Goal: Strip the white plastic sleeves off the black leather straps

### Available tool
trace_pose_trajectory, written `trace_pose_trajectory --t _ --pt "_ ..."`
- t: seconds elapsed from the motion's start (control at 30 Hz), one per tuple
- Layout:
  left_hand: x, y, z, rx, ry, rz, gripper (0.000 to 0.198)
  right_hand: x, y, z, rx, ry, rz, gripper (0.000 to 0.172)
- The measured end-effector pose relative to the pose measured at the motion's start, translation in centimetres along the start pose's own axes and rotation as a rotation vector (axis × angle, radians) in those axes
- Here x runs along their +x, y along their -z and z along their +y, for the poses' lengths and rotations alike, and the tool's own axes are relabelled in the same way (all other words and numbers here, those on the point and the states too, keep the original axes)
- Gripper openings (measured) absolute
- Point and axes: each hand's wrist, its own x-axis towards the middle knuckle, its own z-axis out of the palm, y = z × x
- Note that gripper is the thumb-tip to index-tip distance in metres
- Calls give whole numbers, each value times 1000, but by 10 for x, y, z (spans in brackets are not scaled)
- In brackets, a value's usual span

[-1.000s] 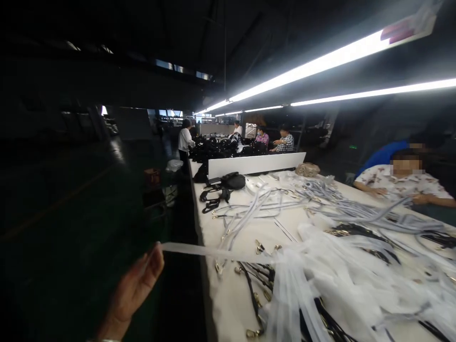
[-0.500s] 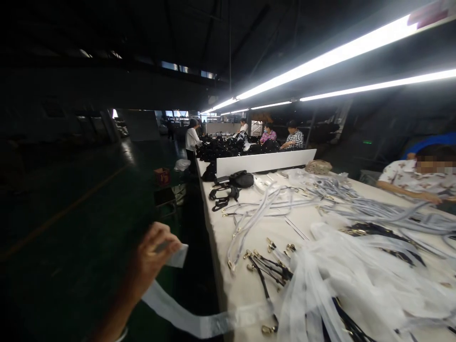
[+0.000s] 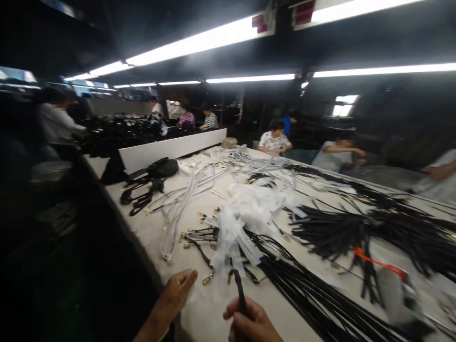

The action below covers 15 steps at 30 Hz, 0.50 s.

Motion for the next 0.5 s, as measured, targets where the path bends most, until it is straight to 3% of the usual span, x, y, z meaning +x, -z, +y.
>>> trace_pose_trajectory --t 0.1,0.2,0.27,0.3,0.37,0.43,0.5 --pt "6 -25 2 96 -48 -114 65 1 -21 -4 5 63 101 42" --pt "5 -44 7 190 -118 -236 61 1 -36 -5 -53 152 259 63" --pt "4 -54 10 205 -188 -324 59 1 -42 -5 -77 217 282 75" --pt "4 -57 10 197 -205 -362 60 2 -44 -6 -85 243 284 72" --pt "5 -60 8 166 -195 -392 67 2 -45 -7 -92 252 339 51" --pt "7 -59 5 126 -172 -417 69 2 -43 -7 -102 163 418 26" --pt "9 -56 3 72 -196 -490 67 1 -40 -7 -94 75 456 19"
